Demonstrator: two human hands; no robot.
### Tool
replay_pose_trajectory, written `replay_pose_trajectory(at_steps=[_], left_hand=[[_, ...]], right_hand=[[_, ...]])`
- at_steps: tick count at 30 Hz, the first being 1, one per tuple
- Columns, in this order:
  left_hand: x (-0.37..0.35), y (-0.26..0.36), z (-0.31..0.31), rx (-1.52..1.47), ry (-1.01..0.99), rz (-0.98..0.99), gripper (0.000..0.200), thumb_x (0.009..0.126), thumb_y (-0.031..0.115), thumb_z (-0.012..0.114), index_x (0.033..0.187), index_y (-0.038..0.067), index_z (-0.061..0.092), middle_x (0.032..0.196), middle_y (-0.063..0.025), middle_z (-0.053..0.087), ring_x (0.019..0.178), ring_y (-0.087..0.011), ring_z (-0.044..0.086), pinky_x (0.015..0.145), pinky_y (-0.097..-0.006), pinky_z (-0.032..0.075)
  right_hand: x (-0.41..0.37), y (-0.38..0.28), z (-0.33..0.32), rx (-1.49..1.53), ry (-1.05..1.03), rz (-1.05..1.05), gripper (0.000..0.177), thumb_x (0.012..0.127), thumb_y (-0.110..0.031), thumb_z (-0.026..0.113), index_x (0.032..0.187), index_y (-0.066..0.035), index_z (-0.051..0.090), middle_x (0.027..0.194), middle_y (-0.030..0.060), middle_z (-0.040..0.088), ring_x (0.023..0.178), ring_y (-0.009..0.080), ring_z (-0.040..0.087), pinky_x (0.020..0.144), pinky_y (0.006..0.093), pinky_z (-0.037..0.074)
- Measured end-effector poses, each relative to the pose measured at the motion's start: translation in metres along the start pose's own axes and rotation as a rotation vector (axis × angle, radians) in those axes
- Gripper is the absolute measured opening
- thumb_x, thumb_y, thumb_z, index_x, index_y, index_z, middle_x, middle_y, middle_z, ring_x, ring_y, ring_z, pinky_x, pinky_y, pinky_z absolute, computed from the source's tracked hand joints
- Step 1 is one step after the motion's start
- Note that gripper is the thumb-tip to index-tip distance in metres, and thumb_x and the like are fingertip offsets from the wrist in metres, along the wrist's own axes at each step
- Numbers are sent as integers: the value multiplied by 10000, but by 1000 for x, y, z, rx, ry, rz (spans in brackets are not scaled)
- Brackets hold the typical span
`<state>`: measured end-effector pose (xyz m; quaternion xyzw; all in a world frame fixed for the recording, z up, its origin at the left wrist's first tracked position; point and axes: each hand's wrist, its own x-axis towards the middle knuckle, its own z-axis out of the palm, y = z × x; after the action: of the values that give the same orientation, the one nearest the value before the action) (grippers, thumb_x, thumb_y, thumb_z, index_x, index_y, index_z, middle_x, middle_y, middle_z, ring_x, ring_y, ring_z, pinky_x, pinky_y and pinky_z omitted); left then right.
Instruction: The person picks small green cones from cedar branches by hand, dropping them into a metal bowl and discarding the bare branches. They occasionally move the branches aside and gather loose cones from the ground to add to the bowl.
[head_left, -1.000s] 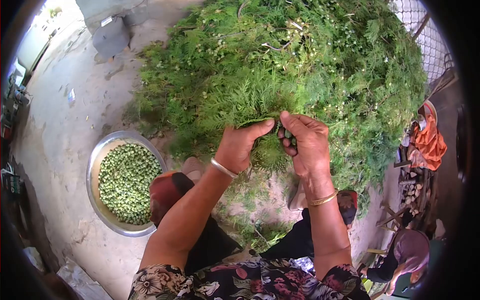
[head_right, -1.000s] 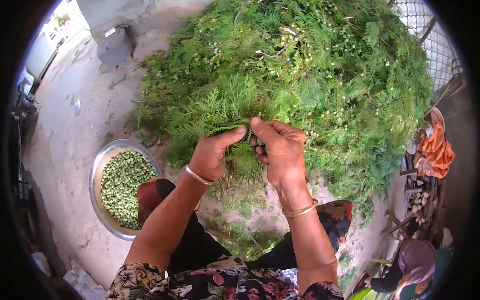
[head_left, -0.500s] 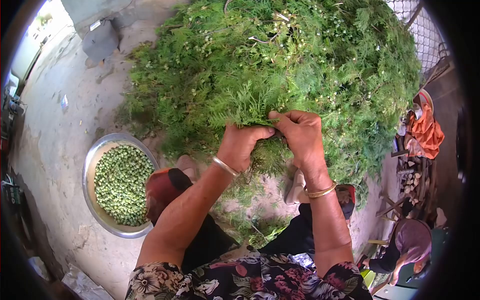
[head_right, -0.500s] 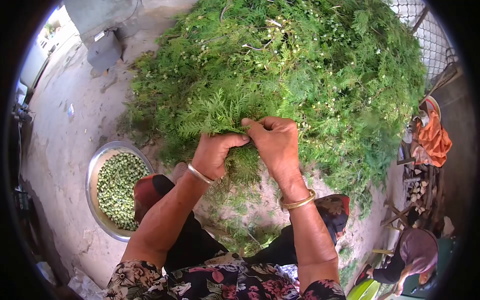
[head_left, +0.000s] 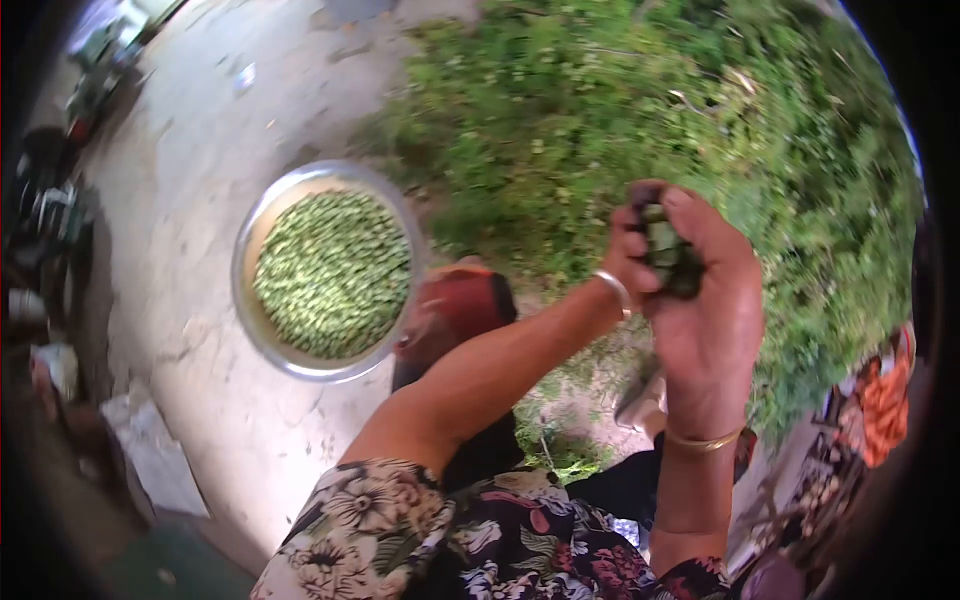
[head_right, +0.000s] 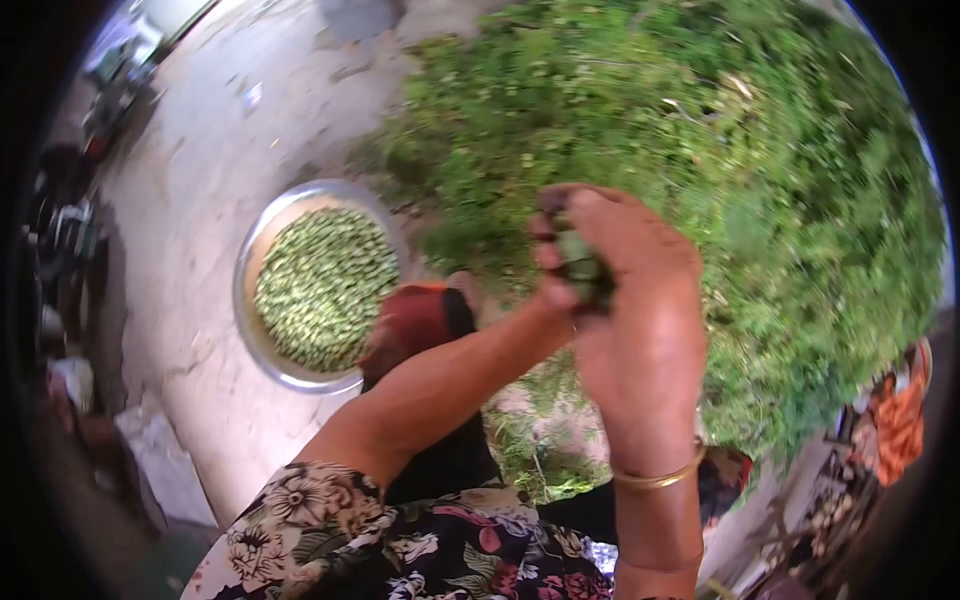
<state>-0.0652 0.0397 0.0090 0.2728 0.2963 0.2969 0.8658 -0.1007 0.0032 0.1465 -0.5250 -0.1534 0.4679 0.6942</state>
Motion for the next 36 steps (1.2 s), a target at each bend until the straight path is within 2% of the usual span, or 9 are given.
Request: replay_pose_trajectory(at_steps=[3,8,11,14,18,24,29,33,36], left_hand=[[14,-20,-7,190,11,105,211,701,29,682,880,91,588,822,-62,612,685,-215,603,615,-378,498],[43,-49,-23,378,14,226,186,727,65,650,901,130,650,830,-104,643,692,-278,620,612,-416,487],[52,-56,-30,369,18,282,184,715,62,654,895,99,661,799,-133,650,696,-292,631,609,-426,479],[14,6,-10,211,33,111,312,679,-4,676,956,-36,536,806,-162,598,706,-267,613,568,-404,495],[-9,38,-12,-167,-125,-27,312,681,-63,661,956,-120,525,843,-179,596,718,-253,610,538,-391,534],[0,44,-19,-199,-113,-158,175,771,46,661,935,0,620,873,-100,639,731,-201,629,573,-318,537],[13,63,-39,-255,-122,-197,142,836,95,603,954,15,598,876,-112,641,716,-208,617,612,-325,537],[9,74,-41,-356,-197,-129,185,903,115,505,1044,-3,525,867,-121,614,734,-209,579,619,-317,511],[20,67,-53,-522,-486,-218,195,920,122,469,1056,-17,485,887,-132,567,741,-196,531,598,-299,464]], right_hand=[[-2,36,54,-103,-362,42,509,935,-321,466,1218,102,440,1240,270,460,1093,310,507,815,368,483],[16,67,99,-143,-563,-41,648,941,-431,433,1329,79,338,1381,272,320,1262,325,375,922,424,446],[22,72,105,405,-288,184,381,906,-307,575,1027,50,625,959,64,627,854,108,558,818,216,422],[26,86,99,156,-401,21,242,850,-104,601,1023,64,616,947,85,642,860,108,579,766,216,453],[18,107,101,-133,-437,-111,334,712,-3,656,1039,44,608,969,136,644,872,158,615,671,264,508],[-13,119,110,-649,-488,-642,582,701,-154,730,1095,162,442,983,330,529,972,438,533,908,470,402],[-49,91,26,-558,-679,-446,155,779,-66,626,862,21,528,768,177,573,737,374,577,700,434,466],[-68,45,-59,-756,-330,-312,130,788,-69,668,904,-16,640,771,125,654,664,225,650,600,302,501],[-69,40,-107,-628,312,-276,106,812,-15,646,915,-7,668,771,65,674,676,93,624,636,240,515]])
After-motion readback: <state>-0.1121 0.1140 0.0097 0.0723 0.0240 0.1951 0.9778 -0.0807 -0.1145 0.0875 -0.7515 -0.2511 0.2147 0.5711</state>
